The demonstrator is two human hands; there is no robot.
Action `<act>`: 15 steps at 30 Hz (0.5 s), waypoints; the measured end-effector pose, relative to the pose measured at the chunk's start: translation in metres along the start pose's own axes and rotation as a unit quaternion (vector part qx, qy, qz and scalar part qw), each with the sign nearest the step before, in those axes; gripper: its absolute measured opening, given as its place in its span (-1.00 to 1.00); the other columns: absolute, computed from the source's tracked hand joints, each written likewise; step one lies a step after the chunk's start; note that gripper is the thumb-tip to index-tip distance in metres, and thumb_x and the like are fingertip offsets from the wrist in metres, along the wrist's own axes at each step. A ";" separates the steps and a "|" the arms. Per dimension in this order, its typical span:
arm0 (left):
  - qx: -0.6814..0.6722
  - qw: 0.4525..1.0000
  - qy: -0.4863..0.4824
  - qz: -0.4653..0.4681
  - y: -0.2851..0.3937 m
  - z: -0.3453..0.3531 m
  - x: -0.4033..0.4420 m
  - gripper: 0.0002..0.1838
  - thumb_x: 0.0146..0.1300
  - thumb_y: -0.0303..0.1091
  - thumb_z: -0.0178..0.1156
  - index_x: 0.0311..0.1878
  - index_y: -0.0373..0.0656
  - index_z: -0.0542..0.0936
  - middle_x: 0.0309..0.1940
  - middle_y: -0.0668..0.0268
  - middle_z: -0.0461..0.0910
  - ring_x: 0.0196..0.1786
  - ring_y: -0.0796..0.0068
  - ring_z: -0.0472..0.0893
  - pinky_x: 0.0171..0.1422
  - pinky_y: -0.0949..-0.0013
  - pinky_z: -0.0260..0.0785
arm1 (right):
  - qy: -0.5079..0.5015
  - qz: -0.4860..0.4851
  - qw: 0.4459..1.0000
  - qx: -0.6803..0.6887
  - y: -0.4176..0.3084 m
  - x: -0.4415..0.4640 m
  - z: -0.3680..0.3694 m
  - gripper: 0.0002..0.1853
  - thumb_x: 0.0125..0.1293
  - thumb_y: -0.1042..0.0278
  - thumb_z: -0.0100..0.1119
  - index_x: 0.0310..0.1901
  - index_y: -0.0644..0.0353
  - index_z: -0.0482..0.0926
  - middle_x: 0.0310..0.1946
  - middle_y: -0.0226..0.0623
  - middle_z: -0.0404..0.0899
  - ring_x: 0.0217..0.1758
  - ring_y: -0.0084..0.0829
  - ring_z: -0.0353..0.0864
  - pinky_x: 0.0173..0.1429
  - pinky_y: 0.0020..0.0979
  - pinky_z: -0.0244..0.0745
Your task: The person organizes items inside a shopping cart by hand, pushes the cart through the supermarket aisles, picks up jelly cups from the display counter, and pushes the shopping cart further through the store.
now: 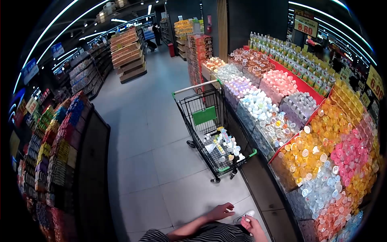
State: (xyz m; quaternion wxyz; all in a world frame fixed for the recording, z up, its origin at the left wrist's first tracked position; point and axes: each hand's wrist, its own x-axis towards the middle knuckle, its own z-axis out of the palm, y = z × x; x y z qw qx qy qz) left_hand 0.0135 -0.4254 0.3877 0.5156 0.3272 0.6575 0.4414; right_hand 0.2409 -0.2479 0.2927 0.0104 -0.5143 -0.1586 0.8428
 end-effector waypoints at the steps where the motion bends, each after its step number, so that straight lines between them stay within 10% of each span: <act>1: -0.009 1.000 0.011 0.013 0.001 0.000 0.005 -0.39 0.32 0.01 0.30 0.27 -0.20 0.44 0.14 0.12 0.57 0.12 0.23 0.62 0.22 0.26 0.47 | -0.008 -0.007 1.000 -0.011 -0.007 0.011 0.008 -0.69 0.26 0.56 0.29 0.02 0.27 0.50 -0.13 -0.17 0.65 -0.08 -0.27 0.72 -0.02 -0.22 0.72; 7: -0.122 0.959 0.200 0.159 0.024 -0.011 0.028 -0.51 0.42 -0.10 0.21 0.26 -0.16 0.43 0.12 0.20 0.53 0.16 0.26 0.59 0.22 0.23 0.48 | -0.157 -0.260 0.914 -0.269 -0.030 -0.044 0.146 -0.64 0.24 0.67 0.26 0.08 0.36 0.49 -0.03 -0.17 0.65 0.04 -0.27 0.69 0.17 -0.29 0.65; 11: -0.479 0.864 0.140 0.072 0.031 -0.032 0.020 -0.70 0.48 -0.27 0.10 0.18 -0.16 0.46 0.07 0.23 0.54 0.13 0.35 0.61 0.14 0.26 0.53 | -0.213 -0.260 0.911 -0.238 -0.022 -0.097 0.186 -0.66 0.33 0.65 0.13 0.15 0.41 0.50 0.10 -0.09 0.62 0.09 -0.24 0.68 0.18 -0.29 0.64; 13: -0.295 0.928 0.168 0.154 -0.001 -0.040 0.021 -0.71 0.47 -0.26 0.11 0.16 -0.16 0.47 0.06 0.25 0.55 0.12 0.35 0.62 0.12 0.25 0.55 | -0.213 -0.227 0.921 -0.234 -0.020 -0.096 0.172 -0.71 0.37 0.59 0.11 0.11 0.41 0.52 0.10 -0.05 0.62 0.07 -0.22 0.69 0.14 -0.29 0.66; 15: -0.394 0.897 0.167 0.111 -0.015 -0.040 0.021 -0.72 0.41 -0.34 0.17 0.12 -0.19 0.49 0.02 0.27 0.55 0.10 0.33 0.62 0.12 0.23 0.57 | -0.189 -0.210 0.931 -0.230 -0.014 -0.094 0.154 -0.75 0.42 0.50 0.08 0.07 0.40 0.54 0.08 0.00 0.62 0.03 -0.19 0.71 0.09 -0.28 0.68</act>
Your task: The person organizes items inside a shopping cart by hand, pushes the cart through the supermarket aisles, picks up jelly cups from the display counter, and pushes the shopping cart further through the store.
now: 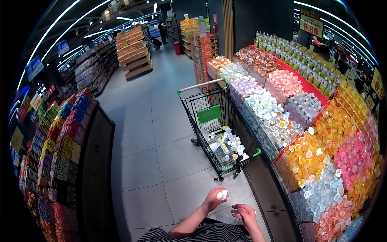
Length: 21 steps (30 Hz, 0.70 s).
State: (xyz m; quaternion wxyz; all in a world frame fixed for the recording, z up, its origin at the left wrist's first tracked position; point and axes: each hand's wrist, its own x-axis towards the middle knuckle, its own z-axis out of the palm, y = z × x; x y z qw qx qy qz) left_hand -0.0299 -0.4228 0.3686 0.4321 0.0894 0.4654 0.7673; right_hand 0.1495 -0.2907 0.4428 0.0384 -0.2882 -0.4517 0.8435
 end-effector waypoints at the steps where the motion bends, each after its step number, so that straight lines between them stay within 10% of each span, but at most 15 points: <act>1: -0.048 0.998 0.020 -0.023 -0.004 -0.005 -0.001 -0.72 0.38 -0.38 0.20 0.10 -0.20 0.49 0.01 0.28 0.55 0.09 0.32 0.63 0.12 0.22 0.57 | 0.021 0.020 1.000 0.006 0.008 -0.002 -0.008 -0.75 0.44 0.48 0.07 0.06 0.40 0.54 0.05 0.01 0.63 0.01 -0.19 0.72 0.07 -0.29 0.69; 3: -0.237 0.963 0.068 -0.108 -0.011 -0.014 0.005 -0.71 0.33 -0.45 0.25 0.09 -0.23 0.50 0.00 0.27 0.56 0.09 0.32 0.63 0.13 0.25 0.57 | 0.064 0.060 0.996 0.018 0.021 -0.006 -0.025 -0.75 0.46 0.46 0.04 0.06 0.41 0.53 0.00 0.01 0.66 -0.04 -0.20 0.73 0.03 -0.30 0.70; 4: -0.015 0.997 0.077 0.018 -0.018 -0.010 0.006 -0.72 0.36 -0.38 0.22 0.08 -0.22 0.51 -0.01 0.25 0.57 0.06 0.35 0.63 0.10 0.29 0.56 | 0.077 0.052 0.995 0.025 0.025 -0.006 -0.030 -0.71 0.48 0.37 0.03 0.10 0.38 0.50 0.03 0.01 0.64 -0.01 -0.18 0.72 0.05 -0.26 0.69; 6: 0.417 0.868 0.076 0.259 -0.040 0.012 0.016 -0.72 0.41 -0.23 0.18 0.05 -0.19 0.52 -0.03 0.22 0.60 0.01 0.40 0.64 0.03 0.37 0.55 | 0.104 0.035 0.993 0.040 0.028 -0.005 -0.039 -0.62 0.52 0.20 0.02 0.18 0.32 0.45 0.07 0.02 0.60 0.05 -0.13 0.69 0.08 -0.18 0.67; 8: 0.247 0.954 -0.016 0.171 -0.039 0.063 0.015 -0.66 0.51 -0.14 0.00 0.10 -0.20 0.51 0.08 0.22 0.56 0.08 0.40 0.60 0.14 0.32 0.48 | 0.127 0.015 0.982 0.138 0.018 -0.004 -0.041 -0.51 0.51 0.01 -0.03 0.24 0.24 0.38 0.14 0.02 0.53 0.12 -0.08 0.64 0.14 -0.07 0.63; 9: -0.040 0.992 -0.060 -0.101 -0.031 0.078 0.017 -0.66 0.53 -0.24 -0.01 0.20 -0.26 0.45 0.19 0.20 0.49 0.21 0.40 0.52 0.33 0.29 0.34 | 0.138 0.006 0.973 0.187 0.011 -0.006 -0.040 -0.46 0.51 -0.09 -0.05 0.27 0.20 0.34 0.17 0.02 0.49 0.16 -0.06 0.61 0.16 -0.02 0.61; 11: 0.083 0.979 -0.184 -0.034 -0.030 0.109 0.003 -0.58 0.54 -0.27 0.01 0.34 -0.25 0.32 0.26 0.18 0.45 0.38 0.40 0.38 0.50 0.27 0.14 | 0.093 -0.007 0.949 0.302 -0.014 -0.018 -0.032 -0.44 0.47 -0.18 -0.04 0.25 0.11 0.36 0.13 -0.03 0.50 0.08 -0.12 0.62 0.13 -0.03 0.61; 13: 0.289 0.934 -0.103 0.184 -0.035 0.120 -0.002 -0.57 0.47 -0.22 0.13 0.27 -0.25 0.40 0.18 0.19 0.52 0.17 0.42 0.55 0.27 0.38 0.40 | 0.155 -0.003 0.922 0.354 0.013 -0.012 -0.072 -0.49 0.45 -0.13 0.03 0.20 0.09 0.40 -0.01 -0.11 0.58 -0.06 -0.25 0.67 -0.01 -0.19 0.67; 19: 0.180 0.952 -0.173 -0.175 -0.005 0.059 0.023 -0.60 0.42 -0.11 0.22 0.18 -0.13 0.48 0.06 0.39 0.59 0.16 0.57 0.55 0.26 0.43 0.35 | 0.342 -0.012 0.808 0.480 0.055 -0.019 -0.171 -0.72 0.39 0.04 0.16 -0.16 0.09 0.58 -0.30 -0.32 0.66 -0.29 -0.35 0.69 -0.22 -0.40 0.66; 21: 0.143 0.959 -0.150 -0.194 0.008 0.054 0.025 -0.62 0.43 -0.10 0.19 0.19 -0.07 0.49 0.11 0.40 0.55 0.15 0.58 0.54 0.26 0.39 0.36 | 0.373 -0.070 0.857 0.350 0.051 -0.017 -0.169 -0.71 0.40 0.07 0.15 -0.03 0.09 0.51 -0.19 -0.33 0.63 -0.16 -0.40 0.64 -0.20 -0.42 0.62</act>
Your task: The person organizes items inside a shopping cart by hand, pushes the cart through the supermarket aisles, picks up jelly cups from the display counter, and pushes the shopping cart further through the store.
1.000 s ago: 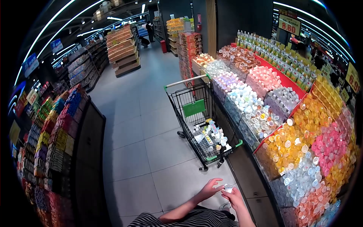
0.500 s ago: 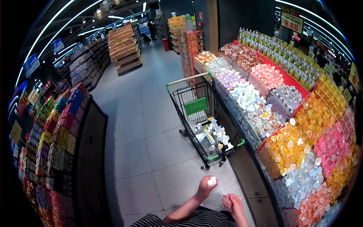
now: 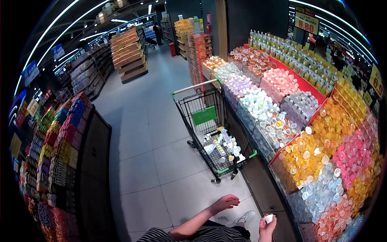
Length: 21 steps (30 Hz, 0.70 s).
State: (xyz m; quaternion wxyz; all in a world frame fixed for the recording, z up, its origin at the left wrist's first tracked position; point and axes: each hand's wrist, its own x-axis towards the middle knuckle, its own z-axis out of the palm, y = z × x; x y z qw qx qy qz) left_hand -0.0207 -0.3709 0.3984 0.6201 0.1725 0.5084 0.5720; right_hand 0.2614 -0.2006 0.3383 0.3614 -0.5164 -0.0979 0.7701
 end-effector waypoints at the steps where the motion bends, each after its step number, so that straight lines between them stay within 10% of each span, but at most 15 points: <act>1: -0.022 1.000 0.004 -0.012 -0.001 0.000 -0.003 -0.63 0.44 -0.09 0.17 0.19 -0.04 0.49 0.13 0.41 0.54 0.14 0.59 0.54 0.26 0.38 0.36 | 0.000 -0.067 0.993 -0.098 0.006 -0.028 0.039 -0.70 0.43 0.10 0.12 0.04 0.09 0.49 -0.14 -0.31 0.61 -0.14 -0.42 0.63 -0.21 -0.44 0.60; 5: -0.138 0.985 0.091 -0.037 -0.020 0.011 0.009 -0.61 0.47 -0.10 0.11 0.29 0.09 0.44 0.27 0.31 0.38 0.18 0.40 0.54 0.23 0.18 0.43 | -0.249 -0.211 0.835 -0.443 0.057 -0.082 0.112 -0.37 0.36 0.21 0.27 0.40 0.11 0.29 0.16 -0.21 0.50 0.19 -0.30 0.53 0.25 -0.23 0.49; 8: -0.268 0.956 0.121 0.004 -0.034 0.014 0.006 -0.80 0.45 -0.21 0.14 0.00 -0.03 0.42 -0.11 0.23 0.53 -0.19 0.31 0.62 -0.30 0.36 0.50 | -0.280 -0.278 0.732 -0.555 0.062 -0.100 0.120 -0.25 0.28 0.07 0.36 0.42 0.19 0.30 0.35 -0.04 0.42 0.43 -0.32 0.40 0.34 -0.26 0.42; 13: -0.395 0.875 0.275 0.041 -0.071 -0.047 -0.001 -0.81 0.42 -0.21 0.15 -0.11 -0.04 0.37 -0.28 0.32 0.49 -0.34 0.44 0.54 -0.37 0.42 0.38 | -0.270 -0.108 0.822 -0.489 0.064 -0.046 0.063 -0.38 0.35 0.08 0.29 0.34 0.21 0.38 0.18 -0.10 0.59 0.20 -0.35 0.61 0.29 -0.33 0.46; 16: -0.395 0.877 0.259 0.091 -0.087 -0.087 -0.006 -0.74 0.48 -0.17 0.10 0.03 -0.14 0.54 -0.17 0.29 0.60 -0.12 0.47 0.56 0.11 0.37 0.43 | -0.288 -0.051 0.846 -0.446 0.059 -0.040 0.054 -0.46 0.44 0.13 0.20 0.34 0.19 0.36 0.05 -0.20 0.67 0.07 -0.40 0.67 0.21 -0.37 0.50; 19: -0.247 0.851 0.419 0.197 -0.034 -0.018 -0.001 -0.76 0.39 -0.11 0.21 -0.14 -0.03 0.43 -0.17 0.33 0.53 -0.25 0.44 0.56 -0.24 0.44 0.41 | -0.278 -0.049 0.885 -0.370 0.056 -0.053 0.079 -0.49 0.49 0.12 0.11 0.36 0.15 0.33 0.06 -0.24 0.64 0.08 -0.42 0.65 0.17 -0.39 0.53; 21: -0.190 0.920 0.299 0.170 -0.005 0.045 0.000 -0.80 0.41 -0.20 0.17 -0.01 -0.03 0.47 0.02 0.30 0.51 -0.09 0.44 0.58 -0.02 0.36 0.45 | -0.235 -0.041 0.916 -0.323 0.048 -0.060 0.102 -0.53 0.54 0.12 0.03 0.37 0.13 0.32 0.08 -0.27 0.61 0.08 -0.46 0.63 0.13 -0.40 0.55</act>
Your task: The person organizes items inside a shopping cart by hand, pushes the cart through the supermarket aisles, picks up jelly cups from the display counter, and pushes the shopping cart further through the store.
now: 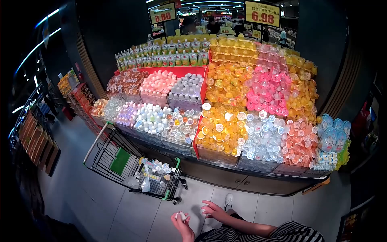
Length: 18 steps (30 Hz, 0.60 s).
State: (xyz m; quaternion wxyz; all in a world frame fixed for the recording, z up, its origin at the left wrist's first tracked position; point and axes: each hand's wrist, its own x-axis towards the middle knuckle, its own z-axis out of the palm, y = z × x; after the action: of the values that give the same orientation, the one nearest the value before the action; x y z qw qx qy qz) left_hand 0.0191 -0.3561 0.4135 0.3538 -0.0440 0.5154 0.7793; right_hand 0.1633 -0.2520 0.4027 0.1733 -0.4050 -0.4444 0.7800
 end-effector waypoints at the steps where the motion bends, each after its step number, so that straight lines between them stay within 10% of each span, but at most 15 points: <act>1: 0.140 0.977 -0.147 0.064 -0.017 0.008 -0.002 -0.78 0.42 -0.27 0.16 0.06 -0.06 0.47 0.09 0.29 0.50 -0.01 0.43 0.58 0.07 0.33 0.43 | 0.009 0.007 0.998 0.067 -0.013 0.001 -0.001 -0.53 0.55 0.10 0.01 0.36 0.13 0.33 0.09 -0.26 0.60 0.09 -0.44 0.63 0.11 -0.38 0.57; 2: 0.272 0.910 -0.287 0.126 -0.024 0.022 -0.005 -0.74 0.42 -0.34 0.14 0.13 -0.08 0.48 0.16 0.28 0.49 0.07 0.42 0.58 0.15 0.31 0.42 | 0.018 0.014 0.991 0.134 -0.026 0.002 -0.005 -0.54 0.55 0.09 -0.01 0.35 0.12 0.34 0.10 -0.25 0.59 0.09 -0.43 0.63 0.09 -0.36 0.59; 5: 0.412 0.841 -0.268 0.225 -0.004 0.067 -0.038 -0.66 0.41 -0.44 0.14 0.22 -0.16 0.46 0.22 0.25 0.47 0.21 0.37 0.54 0.27 0.32 0.36 | 0.038 0.036 0.984 0.170 -0.030 0.009 -0.047 -0.59 0.53 0.04 0.00 0.22 0.13 0.47 0.03 -0.25 0.62 0.04 -0.38 0.65 -0.01 -0.30 0.66; 6: 0.383 0.831 -0.228 0.334 -0.030 0.058 -0.021 -0.68 0.48 -0.19 0.10 0.13 -0.20 0.53 -0.07 0.23 0.65 -0.01 0.41 0.63 0.17 0.34 0.45 | 0.047 0.052 0.985 0.160 -0.025 0.011 -0.068 -0.60 0.51 0.03 0.02 0.18 0.12 0.49 0.01 -0.26 0.63 0.04 -0.40 0.64 -0.03 -0.31 0.66; 10: 0.325 0.868 -0.357 -0.117 -0.047 0.001 0.038 -0.53 0.42 -0.29 0.18 0.32 -0.20 0.37 0.33 0.14 0.36 0.37 0.24 0.41 0.37 0.15 0.34 | 0.165 0.022 0.935 0.313 -0.015 0.007 -0.156 -0.69 0.48 0.10 0.08 0.05 0.14 0.52 -0.13 -0.29 0.64 -0.08 -0.40 0.65 -0.06 -0.32 0.67; 14: 0.321 0.861 -0.372 -0.129 -0.027 0.024 0.023 -0.55 0.48 -0.19 0.10 0.28 -0.30 0.43 0.20 0.09 0.54 0.25 0.31 0.53 0.30 0.25 0.40 | 0.422 -0.102 0.853 0.288 -0.048 0.008 -0.178 -0.79 0.44 0.24 0.10 0.00 0.11 0.51 -0.10 -0.31 0.58 -0.03 -0.40 0.62 -0.08 -0.24 0.68; 18: 0.156 0.916 -0.285 -0.237 -0.032 0.053 0.030 -0.46 0.48 -0.20 0.11 0.40 -0.26 0.32 0.36 0.03 0.34 0.40 0.20 0.38 0.38 0.17 0.35 | 0.383 -0.221 0.897 -0.026 -0.053 0.030 -0.134 -0.65 0.39 0.33 0.17 0.16 0.16 0.46 0.07 -0.28 0.51 0.12 -0.37 0.54 0.20 -0.25 0.54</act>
State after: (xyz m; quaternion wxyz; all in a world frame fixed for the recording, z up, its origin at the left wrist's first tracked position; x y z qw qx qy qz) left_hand 0.0314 -0.2895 0.4006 0.6623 0.1150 0.4819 0.5621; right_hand 0.2456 -0.1299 0.3950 0.4870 -0.5681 -0.4418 0.4949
